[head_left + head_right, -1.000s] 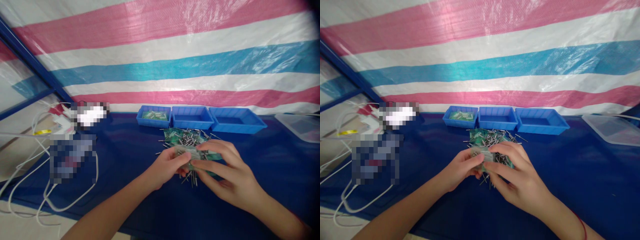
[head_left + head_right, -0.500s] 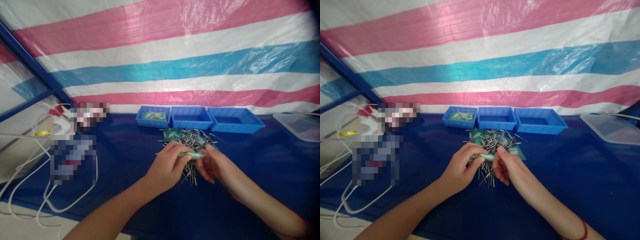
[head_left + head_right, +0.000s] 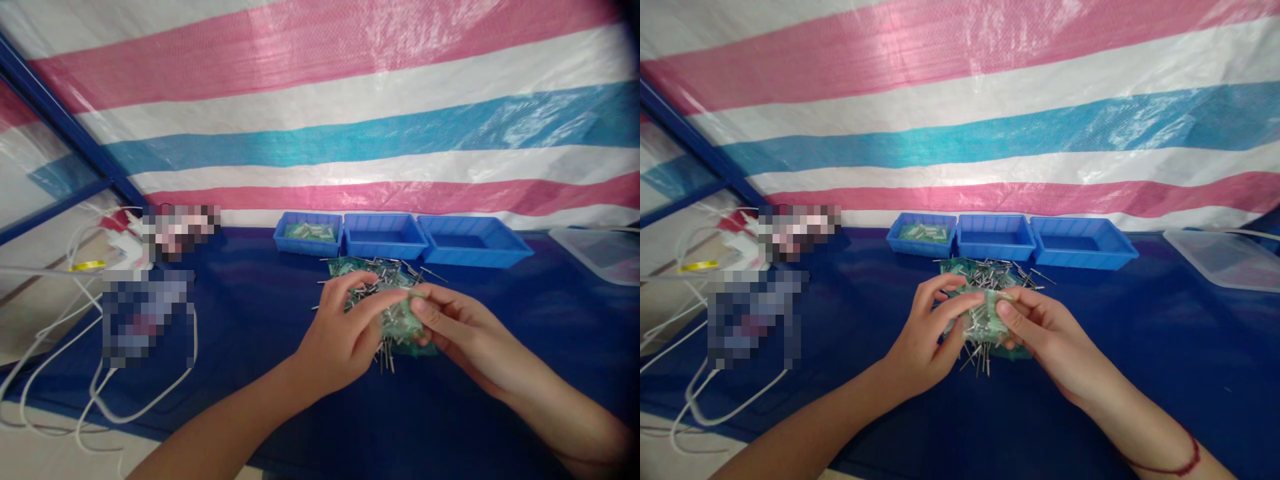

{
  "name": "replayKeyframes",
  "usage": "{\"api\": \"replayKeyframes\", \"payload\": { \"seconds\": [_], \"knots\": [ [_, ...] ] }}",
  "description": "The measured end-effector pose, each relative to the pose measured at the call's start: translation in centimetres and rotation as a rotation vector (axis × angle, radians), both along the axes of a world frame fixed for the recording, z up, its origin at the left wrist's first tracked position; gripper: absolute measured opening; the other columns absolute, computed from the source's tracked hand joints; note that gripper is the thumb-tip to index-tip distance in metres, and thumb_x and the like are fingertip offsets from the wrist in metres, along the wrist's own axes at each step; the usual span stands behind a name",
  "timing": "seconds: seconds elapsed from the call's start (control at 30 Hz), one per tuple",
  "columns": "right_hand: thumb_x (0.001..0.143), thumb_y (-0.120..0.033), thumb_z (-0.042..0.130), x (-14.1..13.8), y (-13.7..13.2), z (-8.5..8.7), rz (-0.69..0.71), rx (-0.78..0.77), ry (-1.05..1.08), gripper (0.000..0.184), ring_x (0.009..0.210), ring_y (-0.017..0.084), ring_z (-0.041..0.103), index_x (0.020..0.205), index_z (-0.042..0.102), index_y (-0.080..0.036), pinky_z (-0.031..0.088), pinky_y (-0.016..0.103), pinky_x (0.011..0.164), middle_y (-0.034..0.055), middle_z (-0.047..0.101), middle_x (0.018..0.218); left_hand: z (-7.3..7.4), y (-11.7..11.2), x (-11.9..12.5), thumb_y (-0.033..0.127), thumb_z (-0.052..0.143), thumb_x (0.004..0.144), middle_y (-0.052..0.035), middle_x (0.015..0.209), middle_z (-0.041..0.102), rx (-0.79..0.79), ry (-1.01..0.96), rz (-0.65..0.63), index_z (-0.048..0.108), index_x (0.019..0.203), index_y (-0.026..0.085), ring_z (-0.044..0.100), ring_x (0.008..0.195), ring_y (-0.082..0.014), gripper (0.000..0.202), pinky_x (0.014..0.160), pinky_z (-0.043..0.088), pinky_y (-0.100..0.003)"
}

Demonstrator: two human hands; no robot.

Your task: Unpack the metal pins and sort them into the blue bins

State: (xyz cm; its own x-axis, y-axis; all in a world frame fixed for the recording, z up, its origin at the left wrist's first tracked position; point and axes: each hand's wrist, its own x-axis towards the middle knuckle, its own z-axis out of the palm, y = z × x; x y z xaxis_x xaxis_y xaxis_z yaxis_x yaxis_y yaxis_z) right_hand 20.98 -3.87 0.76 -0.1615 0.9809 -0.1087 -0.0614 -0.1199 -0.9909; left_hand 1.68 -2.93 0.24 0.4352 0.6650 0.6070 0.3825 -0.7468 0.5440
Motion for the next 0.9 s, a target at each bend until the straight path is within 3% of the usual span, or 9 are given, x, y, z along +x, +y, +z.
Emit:
{"api": "replayKeyframes", "payload": {
  "seconds": [0.07, 0.13, 0.27, 0.33, 0.4, 0.5, 0.63, 0.77, 0.9],
  "knots": [
    [0.081, -0.045, 0.066, 0.2, -0.1, -0.3, -0.091, 0.147, -0.097, 0.027, 0.054, 0.011, 0.054, 0.085, 0.064, -0.019, 0.049, 0.024, 0.050, 0.0006, 0.059, 0.064, 0.2, 0.0, 0.1, 0.017, 0.046, 0.091, -0.0116, 0.121, 0.053, -0.129, -0.084, 0.040, 0.052, 0.125, 0.021, 0.053, 0.108, -0.0208, 0.035, 0.090, 0.045, -0.036],
    [0.083, -0.041, 0.065, 0.3, -0.4, -0.6, -0.219, 0.309, -0.224, 0.020, 0.058, 0.015, 0.059, 0.090, 0.065, -0.022, 0.052, 0.028, 0.053, 0.0018, 0.064, 0.068, 0.3, -0.1, 0.1, 0.025, 0.046, 0.093, -0.0079, 0.100, 0.062, -0.360, -0.122, 0.032, 0.057, 0.113, 0.017, 0.057, 0.083, -0.0158, 0.025, 0.074, 0.046, -0.029],
    [0.084, -0.025, 0.065, 0.1, -1.7, -0.9, -0.462, 0.684, -0.534, 0.017, 0.079, 0.021, 0.068, 0.101, 0.065, -0.028, 0.056, 0.037, 0.072, 0.0031, 0.071, 0.093, 0.3, 0.2, 0.3, 0.043, 0.040, 0.095, -0.0013, 0.070, 0.060, -0.814, -0.237, -0.043, 0.064, 0.085, 0.013, 0.044, 0.054, -0.0084, 0.039, 0.053, 0.034, -0.023],
    [0.082, -0.014, 0.066, 0.0, -2.1, -0.8, -0.402, 0.921, -0.624, 0.028, 0.089, 0.024, 0.068, 0.105, 0.065, -0.029, 0.055, 0.040, 0.079, 0.0027, 0.072, 0.098, 0.1, 0.5, 0.6, 0.055, 0.034, 0.093, -0.0020, 0.068, 0.060, -0.993, -0.321, -0.108, 0.064, 0.081, 0.012, 0.041, 0.049, -0.0073, 0.054, 0.048, 0.030, -0.022],
    [0.079, -0.007, 0.066, 0.1, -2.0, -0.6, -0.247, 1.122, -0.664, 0.040, 0.098, 0.025, 0.066, 0.112, 0.064, -0.029, 0.055, 0.042, 0.081, 0.0036, 0.073, 0.101, -0.1, 0.9, 0.8, 0.067, 0.026, 0.089, -0.0014, 0.061, 0.056, -1.177, -0.377, -0.190, 0.063, 0.077, 0.012, 0.039, 0.045, -0.0073, 0.068, 0.045, 0.028, -0.022],
    [0.076, -0.005, 0.068, 0.1, -1.5, -0.5, -0.064, 1.264, -0.762, 0.043, 0.108, 0.026, 0.063, 0.113, 0.064, -0.026, 0.054, 0.045, 0.086, 0.0048, 0.073, 0.107, -0.2, 1.1, 1.0, 0.076, 0.027, 0.083, 0.0011, 0.055, 0.050, -1.354, -0.522, -0.231, 0.061, 0.076, 0.012, 0.043, 0.046, -0.0082, 0.073, 0.046, 0.031, -0.021],
    [0.077, -0.013, 0.069, 0.1, -0.9, -0.6, 0.045, 1.282, -0.880, 0.035, 0.115, 0.027, 0.058, 0.109, 0.066, -0.024, 0.050, 0.046, 0.092, 0.0052, 0.072, 0.112, 0.3, 0.9, 1.1, 0.061, 0.065, 0.074, 0.0022, 0.069, 0.053, -1.301, -0.619, -0.210, 0.063, 0.092, 0.013, 0.049, 0.058, -0.0070, 0.051, 0.054, 0.036, -0.019],
    [0.076, -0.017, 0.070, 0.3, -0.7, -0.3, -0.005, 1.297, -0.875, 0.035, 0.116, 0.029, 0.056, 0.110, 0.065, -0.020, 0.049, 0.047, 0.094, 0.0093, 0.069, 0.114, 1.1, 1.8, 0.6, 0.047, 0.067, 0.079, 0.0000, 0.078, 0.057, -1.117, -0.544, -0.166, 0.064, 0.097, 0.014, 0.050, 0.062, -0.0072, 0.038, 0.056, 0.038, -0.019],
    [0.075, -0.012, 0.069, 1.3, -0.2, 0.5, -0.181, 1.258, -0.863, 0.028, 0.104, 0.027, 0.061, 0.103, 0.066, -0.018, 0.049, 0.045, 0.092, 0.0099, 0.070, 0.104, 1.9, 6.3, -1.6, 0.037, 0.065, 0.081, 0.0027, 0.071, 0.054, -0.767, -0.545, 0.148, 0.055, 0.112, 0.018, 0.050, 0.060, -0.0086, 0.038, 0.056, 0.040, -0.019]
  ]
}}
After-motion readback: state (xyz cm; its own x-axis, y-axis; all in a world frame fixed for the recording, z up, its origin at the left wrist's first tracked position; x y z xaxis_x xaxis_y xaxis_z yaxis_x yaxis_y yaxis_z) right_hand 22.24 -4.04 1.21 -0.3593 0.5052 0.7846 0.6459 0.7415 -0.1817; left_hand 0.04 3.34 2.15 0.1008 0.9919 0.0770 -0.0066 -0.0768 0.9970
